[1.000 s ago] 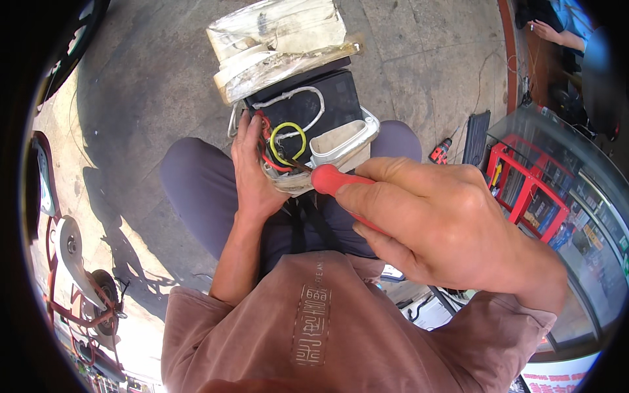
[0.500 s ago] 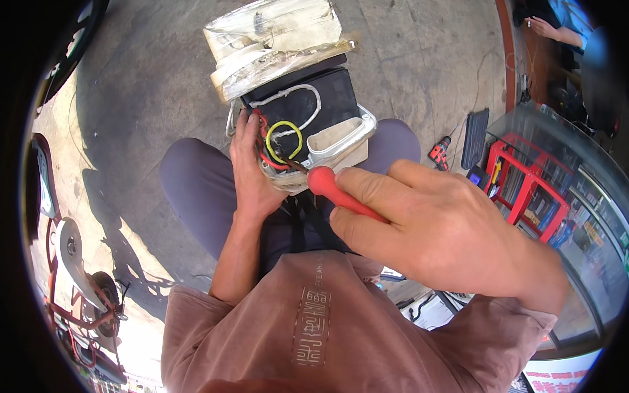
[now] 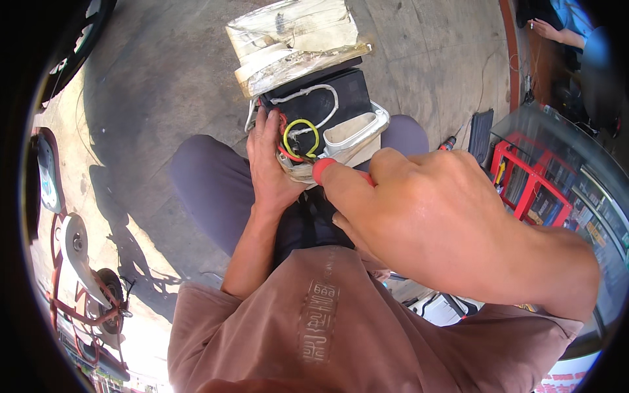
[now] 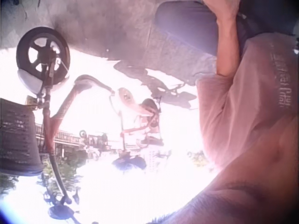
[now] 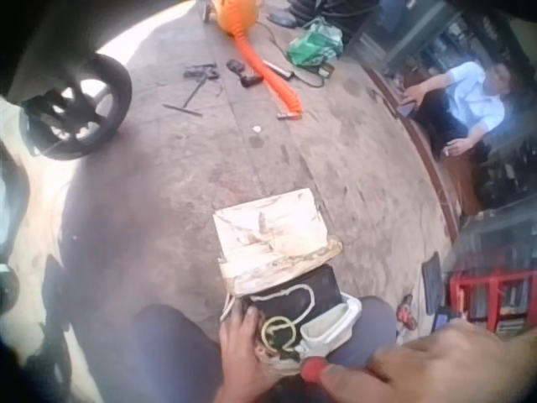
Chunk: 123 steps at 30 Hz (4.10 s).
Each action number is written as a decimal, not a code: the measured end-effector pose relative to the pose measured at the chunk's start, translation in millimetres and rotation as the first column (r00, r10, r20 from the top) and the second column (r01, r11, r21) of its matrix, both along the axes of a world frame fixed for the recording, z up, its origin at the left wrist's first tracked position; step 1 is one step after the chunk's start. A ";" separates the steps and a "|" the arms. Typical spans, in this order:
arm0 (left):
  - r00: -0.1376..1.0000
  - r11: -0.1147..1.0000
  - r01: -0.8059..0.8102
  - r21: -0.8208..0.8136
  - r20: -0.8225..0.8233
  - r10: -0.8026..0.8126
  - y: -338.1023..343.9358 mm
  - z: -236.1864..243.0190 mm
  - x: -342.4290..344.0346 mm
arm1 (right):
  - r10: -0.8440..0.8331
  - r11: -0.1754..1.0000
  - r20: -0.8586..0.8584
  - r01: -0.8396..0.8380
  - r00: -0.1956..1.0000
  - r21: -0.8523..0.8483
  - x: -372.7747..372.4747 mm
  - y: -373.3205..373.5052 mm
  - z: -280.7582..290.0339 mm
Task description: The person works on a small white plastic box containing a battery and wires. They use a red-handled screwdriver to tighten connections on the battery terminals, then close the box and wrap it with clear plastic film.
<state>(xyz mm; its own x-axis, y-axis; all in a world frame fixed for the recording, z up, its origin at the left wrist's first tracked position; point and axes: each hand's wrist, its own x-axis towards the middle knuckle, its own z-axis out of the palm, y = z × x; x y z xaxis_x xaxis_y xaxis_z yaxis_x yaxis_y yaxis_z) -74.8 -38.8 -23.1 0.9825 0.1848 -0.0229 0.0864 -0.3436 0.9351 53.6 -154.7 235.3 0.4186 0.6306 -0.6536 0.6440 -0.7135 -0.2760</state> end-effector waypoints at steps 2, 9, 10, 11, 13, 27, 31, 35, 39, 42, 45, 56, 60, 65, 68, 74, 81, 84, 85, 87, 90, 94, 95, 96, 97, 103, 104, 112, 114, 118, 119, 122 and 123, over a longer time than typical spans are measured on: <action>0.998 0.998 0.049 0.047 0.035 -0.051 2.4 2.1 3.4 | 0.038 0.998 0.045 -0.036 0.998 -0.043 -1.2 3.8 6.4; 0.996 0.996 0.054 0.072 0.068 -0.059 8.4 4.6 4.7 | 0.127 0.992 0.141 -0.124 0.982 -0.033 -11.3 5.3 9.9; 0.996 0.995 0.056 0.082 0.071 -0.061 10.2 5.1 5.7 | 0.171 0.985 0.144 -0.167 0.975 -0.039 -9.8 7.4 10.2; 0.995 0.994 0.058 0.093 0.074 -0.065 11.2 5.1 6.3 | 0.214 0.977 0.146 -0.209 0.966 -0.044 -7.5 11.2 11.1; 0.995 0.993 0.062 0.099 0.072 -0.069 12.4 5.8 6.8 | 0.302 0.953 0.159 -0.298 0.940 -0.050 -6.3 13.6 9.2; 0.997 0.993 0.039 0.114 0.069 -0.047 4.9 1.6 6.9 | 0.282 0.956 0.177 -0.261 0.943 -0.133 -13.0 21.7 6.0; 0.996 0.992 0.039 0.116 0.071 -0.047 8.6 2.2 8.0 | 0.074 0.992 0.112 -0.061 0.991 -0.115 -7.5 21.6 4.5; 0.997 0.992 0.054 0.113 0.051 -0.060 9.4 2.3 7.0 | 0.150 0.987 0.097 -0.144 0.984 -0.069 -2.3 20.2 3.4; 0.997 0.991 0.076 0.106 0.027 -0.079 8.9 10.4 8.3 | 0.357 0.932 0.165 -0.340 0.919 -0.124 -0.4 23.1 6.5; 0.996 0.992 0.076 0.099 0.036 -0.080 8.8 7.4 7.9 | 0.196 0.977 0.124 -0.184 0.973 -0.104 -2.9 16.2 4.9; 0.995 0.993 0.067 0.101 0.067 -0.074 8.4 5.5 7.7 | 0.009 0.999 0.082 -0.005 0.997 -0.050 -7.9 13.4 5.2; 0.995 0.993 0.064 0.097 0.067 -0.070 7.4 4.7 6.2 | 0.177 0.983 0.195 -0.163 0.965 -0.083 -11.6 9.6 0.8; 0.996 0.991 0.070 0.111 0.045 -0.075 6.3 6.2 6.3 | 0.034 0.997 0.118 -0.025 0.993 -0.072 -8.8 8.4 1.1; 0.997 0.993 0.061 0.099 0.045 -0.066 6.9 7.2 8.0 | 0.257 0.967 0.187 -0.253 0.948 -0.043 0.8 20.8 2.2; 0.998 0.993 0.055 0.102 0.036 -0.059 4.9 8.9 7.3 | 0.250 0.967 0.194 -0.238 0.949 -0.085 -4.6 20.6 3.3; 0.997 0.992 0.071 0.101 0.024 -0.074 6.4 6.4 5.8 | 0.031 0.998 0.111 -0.023 0.993 -0.065 -8.7 9.4 1.0; 0.997 0.995 0.027 0.091 0.064 -0.033 3.1 5.8 8.1 | 0.191 0.977 0.130 -0.176 0.973 -0.117 0.2 17.4 4.5; 0.998 0.995 0.021 0.094 0.062 -0.027 2.9 6.6 8.0 | 0.111 0.983 0.091 -0.096 0.990 -0.158 -0.3 15.4 4.0; 0.998 0.995 0.031 0.097 0.050 -0.036 3.4 6.0 7.7 | 0.091 0.984 0.084 -0.076 0.992 -0.161 -0.1 14.3 3.2; 0.998 0.993 0.051 0.102 0.028 -0.054 4.7 4.5 5.7 | 0.057 0.990 0.093 -0.044 0.994 -0.131 -2.0 10.2 -0.6; 0.997 0.993 0.061 0.101 0.033 -0.065 5.1 3.2 4.6 | -0.025 0.997 0.094 0.033 0.995 -0.077 -4.4 6.6 -4.1; 0.998 0.992 0.046 0.113 0.045 -0.052 4.9 6.9 5.2 | -0.104 0.994 0.062 0.106 0.993 -0.029 -3.3 3.0 -3.5; 0.998 0.993 0.045 0.112 0.047 -0.051 4.7 6.0 4.9 | -0.094 0.995 0.063 0.096 0.994 -0.033 -1.4 3.6 -3.6; 0.998 0.993 0.045 0.111 0.048 -0.050 3.6 5.6 4.3 | -0.086 0.995 0.065 0.088 0.994 -0.038 2.3 5.4 -4.0; 0.997 0.993 0.050 0.111 0.053 -0.056 2.6 6.3 5.1 | -0.076 0.996 0.071 0.079 0.995 -0.042 5.6 7.7 -2.5; 0.999 0.982 0.022 0.188 0.020 -0.026 14.6 7.9 3.1 | -0.100 0.975 0.133 0.070 0.986 0.212 30.6 -18.6 22.6; 0.999 0.980 0.019 0.196 0.023 -0.024 15.5 7.3 1.7 | -0.190 0.936 0.107 0.147 0.976 0.319 30.4 -39.7 27.1; 0.996 0.980 0.081 0.183 0.012 -0.085 3.4 6.7 4.2 | -0.911 0.136 -0.283 0.864 0.301 0.484 -55.3 -297.1 -196.7; 0.996 0.979 0.077 0.188 0.024 -0.083 8.9 3.1 1.9 | -0.957 0.078 -0.222 0.902 0.187 0.425 -98.3 -318.6 -333.1; 0.998 0.992 0.060 0.112 -0.017 -0.059 9.0 2.1 0.2 | -0.977 0.194 0.132 0.961 0.170 0.198 -179.4 -308.4 -481.3; 0.999 0.995 0.049 0.084 -0.017 -0.048 4.5 2.1 1.6 | -0.971 0.195 0.163 0.973 0.174 0.125 -192.3 -310.4 -497.0; 0.997 0.996 0.062 0.060 -0.058 -0.059 -0.7 2.7 4.2 | -0.973 0.148 0.190 0.985 0.130 0.089 -200.5 -332.4 -514.4; 0.995 0.996 0.073 0.052 -0.072 -0.069 -3.0 1.5 6.2 | -0.982 0.088 0.182 0.977 0.052 0.193 -191.0 -349.6 -508.0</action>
